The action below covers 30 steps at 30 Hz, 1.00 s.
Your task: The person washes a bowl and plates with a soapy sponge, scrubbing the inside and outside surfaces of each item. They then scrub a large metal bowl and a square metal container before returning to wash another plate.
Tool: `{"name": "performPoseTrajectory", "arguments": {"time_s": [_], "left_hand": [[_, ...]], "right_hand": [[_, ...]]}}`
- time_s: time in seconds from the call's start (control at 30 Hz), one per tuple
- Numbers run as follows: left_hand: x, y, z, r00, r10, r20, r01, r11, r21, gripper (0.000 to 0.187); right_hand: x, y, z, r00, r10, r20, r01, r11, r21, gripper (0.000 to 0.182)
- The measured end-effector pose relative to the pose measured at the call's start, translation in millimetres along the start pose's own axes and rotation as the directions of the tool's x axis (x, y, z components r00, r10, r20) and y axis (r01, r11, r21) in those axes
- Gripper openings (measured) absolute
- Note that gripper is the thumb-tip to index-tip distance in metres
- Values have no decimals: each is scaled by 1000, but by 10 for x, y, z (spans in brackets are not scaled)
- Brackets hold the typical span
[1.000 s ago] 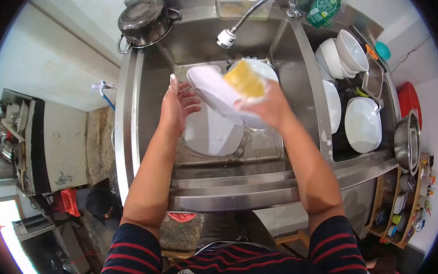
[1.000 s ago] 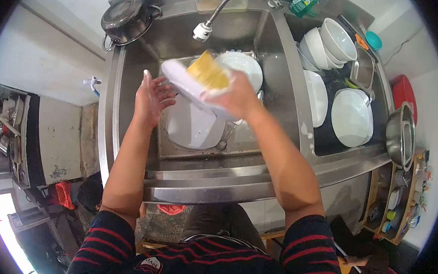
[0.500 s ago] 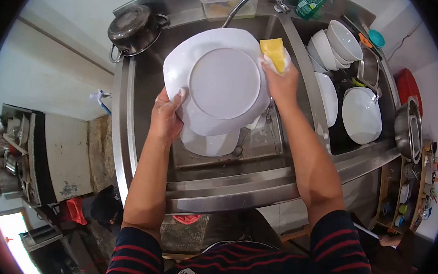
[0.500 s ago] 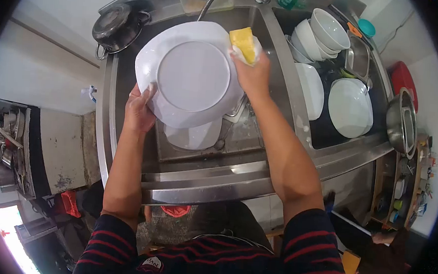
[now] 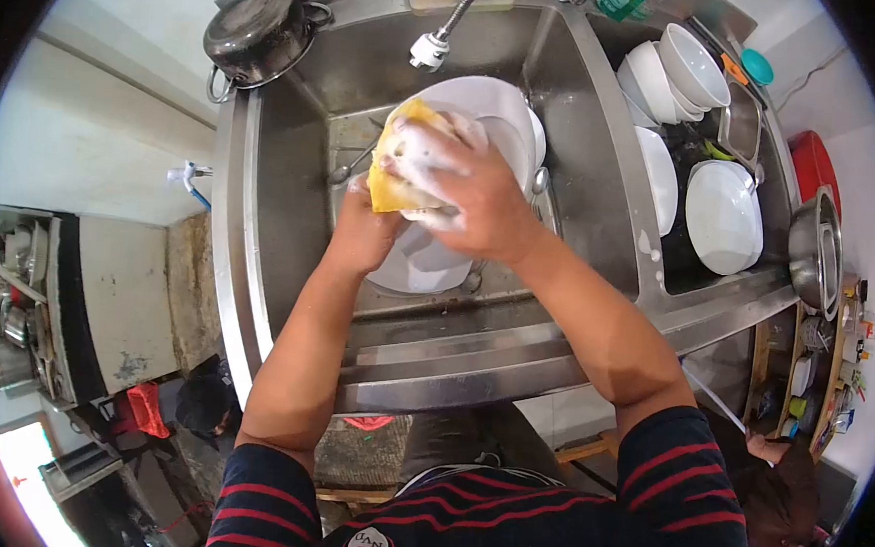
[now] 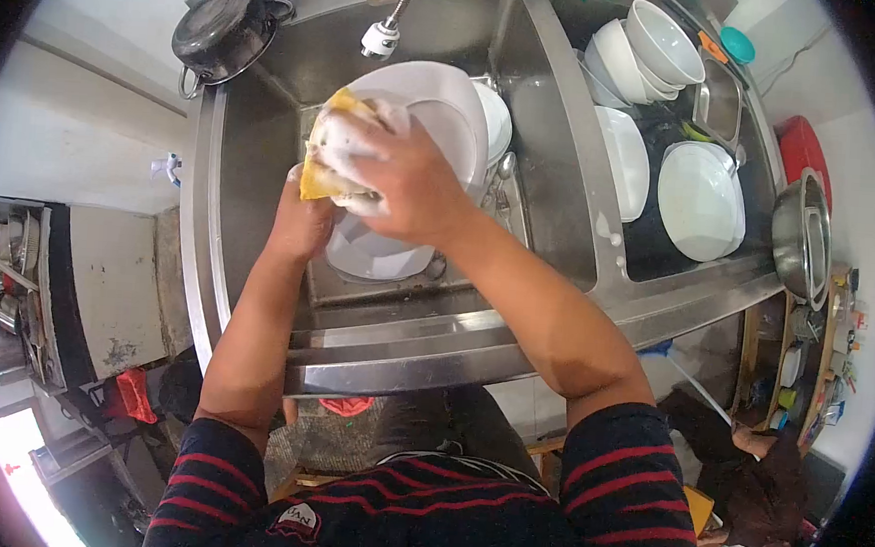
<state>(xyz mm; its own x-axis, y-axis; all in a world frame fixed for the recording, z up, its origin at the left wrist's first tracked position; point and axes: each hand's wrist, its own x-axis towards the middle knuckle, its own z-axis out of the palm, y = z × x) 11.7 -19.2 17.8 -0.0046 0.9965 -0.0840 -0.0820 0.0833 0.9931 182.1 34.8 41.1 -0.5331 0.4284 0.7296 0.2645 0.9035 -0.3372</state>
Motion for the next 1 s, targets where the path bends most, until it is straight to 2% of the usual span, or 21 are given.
{"name": "performPoseTrajectory", "arguments": {"time_s": [0.07,0.1,0.13,0.17,0.2,0.23,0.33,0.4,0.43,0.47,0.57,0.6,0.63,0.7,0.73,0.77,0.83,0.87,0.9,0.97,1.0], "left_hand": [[50,-36,23,998,24,56,-10,968,-250,24],[57,-18,40,998,29,55,-14,967,-253,24],[41,34,70,999,-27,19,32,956,-293,25],[30,60,87,996,-85,-13,75,940,-334,26],[34,48,80,996,-84,-12,76,940,-334,26],[48,29,61,997,-77,-17,67,937,-344,26],[81,29,-28,999,-46,-10,38,913,-406,27],[76,27,-16,1000,-25,13,28,887,-461,27],[65,66,23,998,-63,7,59,903,-426,28],[57,81,49,995,-99,-3,90,916,-391,28],[52,19,71,994,-107,-8,99,938,-331,29],[62,-5,54,994,-107,-9,99,939,-329,29],[73,-26,18,997,-73,-22,57,909,-412,29],[90,2,-14,999,-38,-36,16,874,-487,29],[82,40,-8,998,-48,-33,27,887,-462,28],[72,68,-5,998,-57,-31,37,897,-440,28],[72,87,44,996,-83,-22,67,909,-412,27],[58,75,60,993,-114,-12,100,919,-382,27],[68,55,45,993,-115,-14,100,918,-384,27],[82,21,0,996,-80,-49,53,908,-416,26],[98,33,-42,989,-108,-97,50,882,-469,26]], "right_hand": [[-40,169,-57,998,3,-64,-4,1000,-3,35],[-53,303,-83,998,-1,-63,0,1000,-5,35],[-87,451,-97,962,213,-172,-217,976,-9,35],[-115,521,-97,869,410,-278,-424,906,10,35],[-159,551,-75,860,429,-276,-451,892,-18,36],[-142,491,-61,860,428,-280,-450,893,-18,36],[-51,161,36,995,63,-78,-67,996,-53,36],[-69,199,3,988,108,-110,-112,993,-33,37],[-66,250,-17,980,141,-141,-145,989,-13,37],[-91,379,-19,957,208,-203,-232,968,-101,38],[-130,439,-46,916,344,-208,-367,926,-86,38],[-143,403,-19,952,240,-189,-261,961,-91,39],[-105,300,-19,952,240,-191,-260,962,-87,39],[-13,112,-51,997,76,-20,-75,996,53,40],[-17,184,-63,997,58,-52,-51,991,123,41],[-53,276,-73,997,60,-49,-53,991,122,41],[-114,452,-68,953,265,-147,-278,957,-79,40],[-124,504,-48,903,392,-176,-396,918,12,39],[-151,517,-11,904,391,-173,-395,918,12,39],[-104,392,62,950,255,-182,-263,964,-22,37],[-115,269,92,964,233,-127,-229,972,49,35]]}}
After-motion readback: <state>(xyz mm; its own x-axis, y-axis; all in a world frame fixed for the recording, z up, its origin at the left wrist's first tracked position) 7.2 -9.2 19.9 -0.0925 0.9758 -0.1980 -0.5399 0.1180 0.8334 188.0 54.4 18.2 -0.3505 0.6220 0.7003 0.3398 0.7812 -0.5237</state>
